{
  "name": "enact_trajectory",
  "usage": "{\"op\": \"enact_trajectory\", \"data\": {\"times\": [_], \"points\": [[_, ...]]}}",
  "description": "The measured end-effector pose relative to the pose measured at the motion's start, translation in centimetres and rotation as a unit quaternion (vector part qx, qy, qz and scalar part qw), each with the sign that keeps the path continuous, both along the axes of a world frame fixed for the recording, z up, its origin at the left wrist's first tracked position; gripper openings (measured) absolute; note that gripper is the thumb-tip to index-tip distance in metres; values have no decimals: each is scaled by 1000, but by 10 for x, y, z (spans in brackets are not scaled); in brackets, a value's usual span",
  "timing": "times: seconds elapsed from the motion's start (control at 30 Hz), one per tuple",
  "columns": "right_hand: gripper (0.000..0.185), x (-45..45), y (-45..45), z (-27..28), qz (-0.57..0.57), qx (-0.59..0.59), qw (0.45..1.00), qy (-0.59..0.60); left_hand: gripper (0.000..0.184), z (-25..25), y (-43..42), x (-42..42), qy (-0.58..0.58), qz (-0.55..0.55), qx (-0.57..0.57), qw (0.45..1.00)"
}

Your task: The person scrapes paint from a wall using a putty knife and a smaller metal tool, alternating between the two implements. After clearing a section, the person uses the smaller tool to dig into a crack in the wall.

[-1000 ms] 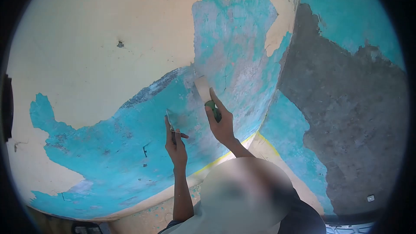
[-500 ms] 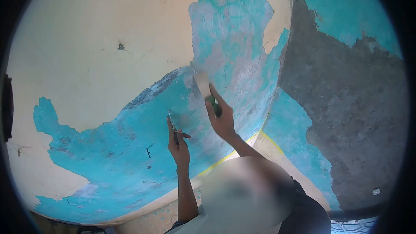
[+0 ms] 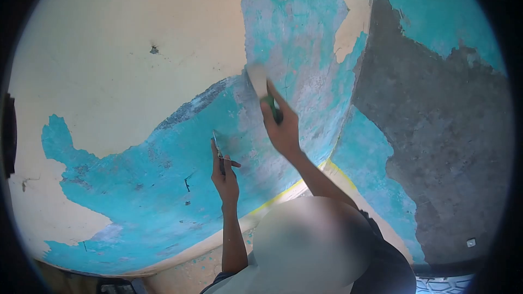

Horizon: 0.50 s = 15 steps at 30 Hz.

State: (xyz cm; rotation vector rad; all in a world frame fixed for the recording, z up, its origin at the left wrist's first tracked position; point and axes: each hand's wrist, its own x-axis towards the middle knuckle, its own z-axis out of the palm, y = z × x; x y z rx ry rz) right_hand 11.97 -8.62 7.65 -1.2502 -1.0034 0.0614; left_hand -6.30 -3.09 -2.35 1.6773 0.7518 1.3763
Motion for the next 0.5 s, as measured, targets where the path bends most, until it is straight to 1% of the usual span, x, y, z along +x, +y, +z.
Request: {"op": "enact_trajectory", "data": {"times": [0.03,0.07,0.1,0.17,0.2,0.27,0.3,0.37,0.4,0.43,0.5], "points": [[57,-1,-3,28,27,6,999,46,57,-1,-1,1,2,-3,-2,1000],[56,-2,-5,40,55,13,994,92,57,-2,0,2,1,-1,2,1000],[56,-1,-6,38,53,14,994,93,57,0,0,2,-1,3,7,1000],[57,3,-3,26,31,8,998,46,58,4,-4,1,7,3,-41,999],[57,5,-1,12,29,6,999,46,60,8,-6,0,8,3,-57,998],[58,3,2,-29,-16,22,999,-34,60,10,-8,1,1,1,-48,999],[57,-1,-4,-36,3,-23,1000,-11,60,11,-7,0,-4,-1,-37,999],[56,5,0,-38,3,-6,1000,-19,59,5,-4,-2,0,1,-29,1000],[55,6,1,-31,3,9,1000,-25,59,4,-2,-2,5,3,-22,1000],[54,10,9,-12,-17,28,999,-27,59,7,-2,0,3,3,-20,1000],[54,12,6,47,-9,38,999,-5,59,10,-6,0,6,5,-34,999]]}}
